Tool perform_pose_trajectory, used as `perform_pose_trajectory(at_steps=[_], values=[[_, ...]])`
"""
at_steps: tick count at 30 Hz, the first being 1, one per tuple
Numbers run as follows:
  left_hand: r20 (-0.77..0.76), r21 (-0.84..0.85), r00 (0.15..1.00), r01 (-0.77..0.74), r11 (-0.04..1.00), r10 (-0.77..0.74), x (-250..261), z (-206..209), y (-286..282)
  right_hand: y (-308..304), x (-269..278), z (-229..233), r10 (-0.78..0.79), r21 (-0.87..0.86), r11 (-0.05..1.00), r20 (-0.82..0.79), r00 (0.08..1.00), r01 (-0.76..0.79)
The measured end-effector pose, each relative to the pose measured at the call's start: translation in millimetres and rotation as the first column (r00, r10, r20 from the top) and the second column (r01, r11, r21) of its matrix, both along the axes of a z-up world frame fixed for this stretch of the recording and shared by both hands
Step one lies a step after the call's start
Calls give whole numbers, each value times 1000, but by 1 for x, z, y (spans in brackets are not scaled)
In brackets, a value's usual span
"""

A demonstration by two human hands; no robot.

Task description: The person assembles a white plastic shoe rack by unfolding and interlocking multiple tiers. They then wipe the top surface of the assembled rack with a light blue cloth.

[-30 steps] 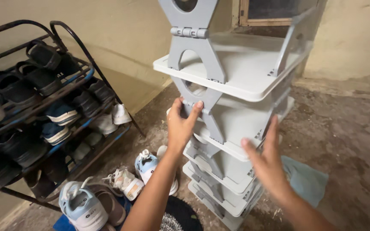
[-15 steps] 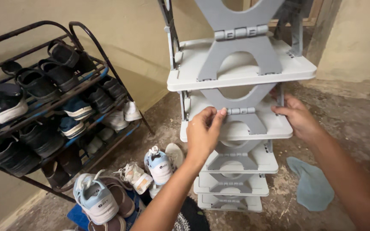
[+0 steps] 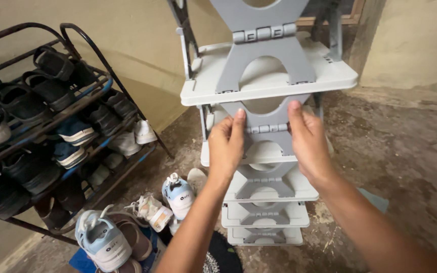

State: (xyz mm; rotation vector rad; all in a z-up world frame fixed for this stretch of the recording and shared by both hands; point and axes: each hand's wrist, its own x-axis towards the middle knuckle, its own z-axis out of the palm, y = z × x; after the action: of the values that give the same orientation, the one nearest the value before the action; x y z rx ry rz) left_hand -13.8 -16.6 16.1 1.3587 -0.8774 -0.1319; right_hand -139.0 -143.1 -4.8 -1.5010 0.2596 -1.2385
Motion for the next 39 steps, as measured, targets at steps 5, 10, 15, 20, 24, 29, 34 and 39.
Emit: perform_pose_trajectory(at_steps=[5, 10, 15, 20, 24, 29, 34, 39], values=[[15, -1, 997, 80, 997, -80, 6, 0, -3, -38, 8, -26, 207, 49, 975, 127, 970, -215], [33, -17, 995, 91, 996, -90, 7, 2, 11, -20, 10, -12, 198, 196, 955, 134, 971, -222], [87, -26, 993, 79, 997, -76, 13, 11, 3, -18, -4, -7, 227, 198, 951, 82, 970, -239], [171, -77, 985, 22, 997, -8, 14, 3, -4, -29, 9, -36, 159, 145, 973, 134, 978, -178], [103, -42, 991, 94, 995, -90, 21, 1, -4, -35, 26, -39, 101, 127, 984, 185, 978, -126], [37, -47, 989, 147, 988, -146, 21, -2, -1, -36, 28, -44, 100, 122, 985, 195, 976, -126], [40, -71, 973, 229, 971, -227, 15, 5, 8, -19, 0, -19, 133, 188, 973, 2, 991, -131], [0, -135, 986, 164, 977, -165, 6, 0, -4, -2, 0, -8, 122, 185, 976, -21, 992, -117]])
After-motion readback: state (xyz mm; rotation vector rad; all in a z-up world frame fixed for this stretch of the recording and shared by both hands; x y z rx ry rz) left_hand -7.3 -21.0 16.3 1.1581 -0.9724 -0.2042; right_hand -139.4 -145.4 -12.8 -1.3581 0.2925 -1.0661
